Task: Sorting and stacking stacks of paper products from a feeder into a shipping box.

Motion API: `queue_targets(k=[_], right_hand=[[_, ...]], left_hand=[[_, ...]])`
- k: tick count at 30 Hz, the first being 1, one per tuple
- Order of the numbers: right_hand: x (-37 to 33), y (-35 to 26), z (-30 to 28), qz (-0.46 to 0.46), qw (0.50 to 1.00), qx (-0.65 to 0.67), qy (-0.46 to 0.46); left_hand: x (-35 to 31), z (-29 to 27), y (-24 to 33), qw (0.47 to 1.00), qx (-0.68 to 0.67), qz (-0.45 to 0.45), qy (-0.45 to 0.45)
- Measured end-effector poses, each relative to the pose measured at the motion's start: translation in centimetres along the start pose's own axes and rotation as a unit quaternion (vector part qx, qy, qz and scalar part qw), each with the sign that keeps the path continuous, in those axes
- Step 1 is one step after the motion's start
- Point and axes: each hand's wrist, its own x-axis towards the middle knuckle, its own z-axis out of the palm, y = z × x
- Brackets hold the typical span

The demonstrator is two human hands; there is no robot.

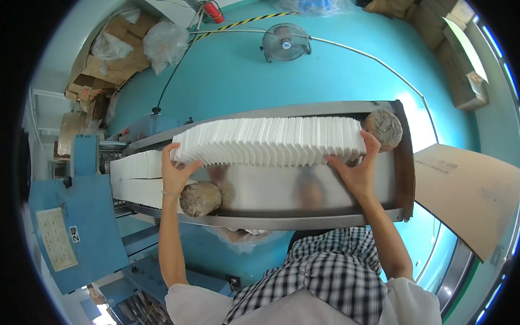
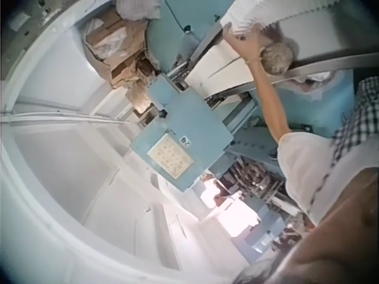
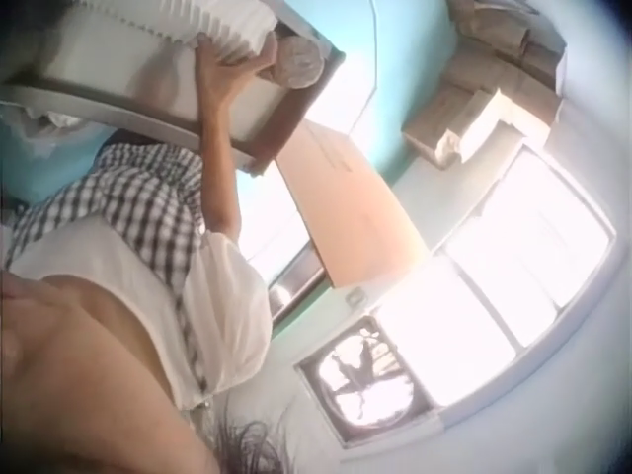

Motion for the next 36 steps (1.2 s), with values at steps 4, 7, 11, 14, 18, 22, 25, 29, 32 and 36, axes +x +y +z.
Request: queue_targets(k=[4,7,11,14,18,22,25,29,32,36], right_hand=[[0.0,-2.1,-3.3,-0.068,0.989,-0.098,-0.085],[0.7,-6.1,-3.9,-0.052,0.975,-0.17,-0.131],[0.4,-8.7,-0.2,-0.093,0.923,-0.33,-0.174],[-1.1,-8.2,1.6,-0.044,0.935,-0.331,-0.119],[-0.4,-8.7,4.0,-0.037,0.934,-0.347,-0.08],[2.1,-8.1,5.2,-0.061,0.944,-0.323,-0.037],[2.9,-6.9,4.0,-0.041,0.936,-0.34,-0.079],[2.7,-7.9,3.8,-0.032,0.936,-0.334,-0.107],[3.2,-7.0,3.0,-0.03,0.947,-0.301,-0.11],[4.8,-7.2,1.1,0.006,0.939,-0.316,-0.134]], left_hand=[[-1.4,-1.6,-0.7,0.976,0.199,0.089,-0.012],[-2.3,-1.3,1.8,0.974,0.208,0.091,-0.026],[-2.7,0.4,4.5,0.918,0.388,0.033,-0.077],[-2.6,2.2,4.5,0.94,0.336,-0.003,-0.061],[-1.6,2.8,1.9,0.956,0.292,0.021,-0.022],[1.9,-0.7,-1.9,0.957,0.267,0.112,-0.007],[3.5,-2.6,-3.0,0.995,0.066,0.059,0.042],[4.8,-3.7,-7.9,0.888,-0.422,-0.179,0.031],[4.4,-1.3,-8.4,0.862,-0.488,-0.126,0.05],[3.1,-1.9,-3.4,0.993,-0.116,0.02,0.007]])
